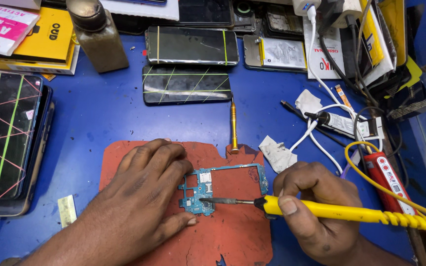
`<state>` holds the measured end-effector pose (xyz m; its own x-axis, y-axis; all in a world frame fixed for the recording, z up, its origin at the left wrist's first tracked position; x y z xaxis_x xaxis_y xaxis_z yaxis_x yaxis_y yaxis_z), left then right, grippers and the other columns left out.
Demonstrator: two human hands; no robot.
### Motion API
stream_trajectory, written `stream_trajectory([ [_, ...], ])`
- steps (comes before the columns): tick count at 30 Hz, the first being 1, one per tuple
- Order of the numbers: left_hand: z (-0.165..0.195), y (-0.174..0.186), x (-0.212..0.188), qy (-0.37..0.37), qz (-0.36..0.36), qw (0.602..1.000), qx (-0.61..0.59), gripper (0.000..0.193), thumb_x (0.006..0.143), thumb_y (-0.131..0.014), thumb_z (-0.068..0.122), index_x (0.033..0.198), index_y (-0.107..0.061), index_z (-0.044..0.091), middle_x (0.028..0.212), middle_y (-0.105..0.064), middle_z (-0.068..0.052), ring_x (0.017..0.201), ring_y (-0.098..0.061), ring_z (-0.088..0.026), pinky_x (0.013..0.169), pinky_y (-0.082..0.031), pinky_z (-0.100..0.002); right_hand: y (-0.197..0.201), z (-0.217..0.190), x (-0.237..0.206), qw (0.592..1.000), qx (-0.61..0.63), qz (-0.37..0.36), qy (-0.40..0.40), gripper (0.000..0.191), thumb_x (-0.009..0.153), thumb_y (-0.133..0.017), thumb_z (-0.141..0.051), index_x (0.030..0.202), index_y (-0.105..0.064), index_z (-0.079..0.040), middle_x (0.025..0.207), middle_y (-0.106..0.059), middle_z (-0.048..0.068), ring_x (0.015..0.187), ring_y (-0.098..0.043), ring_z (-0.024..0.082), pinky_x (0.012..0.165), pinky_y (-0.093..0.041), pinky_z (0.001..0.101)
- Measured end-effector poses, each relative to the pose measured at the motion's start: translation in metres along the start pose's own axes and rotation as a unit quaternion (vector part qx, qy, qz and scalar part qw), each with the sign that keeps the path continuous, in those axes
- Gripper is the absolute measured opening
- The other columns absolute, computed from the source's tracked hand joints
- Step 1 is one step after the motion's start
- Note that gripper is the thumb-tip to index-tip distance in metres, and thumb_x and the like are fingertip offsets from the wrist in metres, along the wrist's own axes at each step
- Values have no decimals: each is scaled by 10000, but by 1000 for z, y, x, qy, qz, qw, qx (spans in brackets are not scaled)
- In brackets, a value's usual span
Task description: The person uses a soldering iron to apply heat to a small blue circuit board placed on a red mat. The hands hold the board steady while the tool is applied to specific points on the board surface.
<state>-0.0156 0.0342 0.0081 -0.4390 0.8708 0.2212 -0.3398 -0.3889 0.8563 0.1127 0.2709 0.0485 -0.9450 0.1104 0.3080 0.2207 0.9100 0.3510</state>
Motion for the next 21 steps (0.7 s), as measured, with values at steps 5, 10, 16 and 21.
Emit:
stream_trajectory([
  [5, 0, -2, -1, 2, -3, 1000, -1, 764, 768, -768, 574, 1288, -559, 56, 1391, -476, -187, 1396, -355, -428, 1130, -273, -587, 0, -1, 0, 1000, -9, -1, 5, 99, 979, -604, -112, 933, -550, -43, 789, -640, 63, 696, -591, 108, 653, -511, 260],
  [10, -2, -3, 0, 0, -6, 1000, 0, 761, 772, -765, 578, 1286, -561, 57, 1392, -476, -194, 1396, -350, -431, 1131, -266, -594, -1, -1, 0, 1000, -2, -2, 8, 99, 985, -602, -114, 938, -549, -45, 798, -632, 66, 706, -591, 114, 661, -516, 266],
  [16, -3, -3, -1, 2, -11, 1000, -5, 752, 787, -765, 582, 1288, -563, 58, 1394, -474, -198, 1398, -345, -433, 1127, -262, -594, -2, 1, -1, 1000, 5, -3, 0, 94, 987, -604, -114, 944, -559, -44, 816, -643, 73, 717, -595, 113, 667, -521, 272],
  [21, -2, -2, 0, 1, -8, 1000, 0, 755, 781, -760, 575, 1288, -556, 55, 1397, -473, -197, 1403, -346, -429, 1134, -264, -590, -2, 2, -1, 1000, -8, -3, -2, 99, 979, -610, -122, 937, -565, -45, 816, -659, 76, 716, -611, 109, 667, -538, 265],
])
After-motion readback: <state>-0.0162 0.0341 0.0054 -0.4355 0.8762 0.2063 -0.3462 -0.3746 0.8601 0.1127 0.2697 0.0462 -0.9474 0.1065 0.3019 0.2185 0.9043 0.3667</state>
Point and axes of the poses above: each hand's wrist, its own x-axis towards the middle knuckle, its own y-axis out of the back of the hand, z = x × y, the point moved 4 cm from there along x, towards the middle knuckle
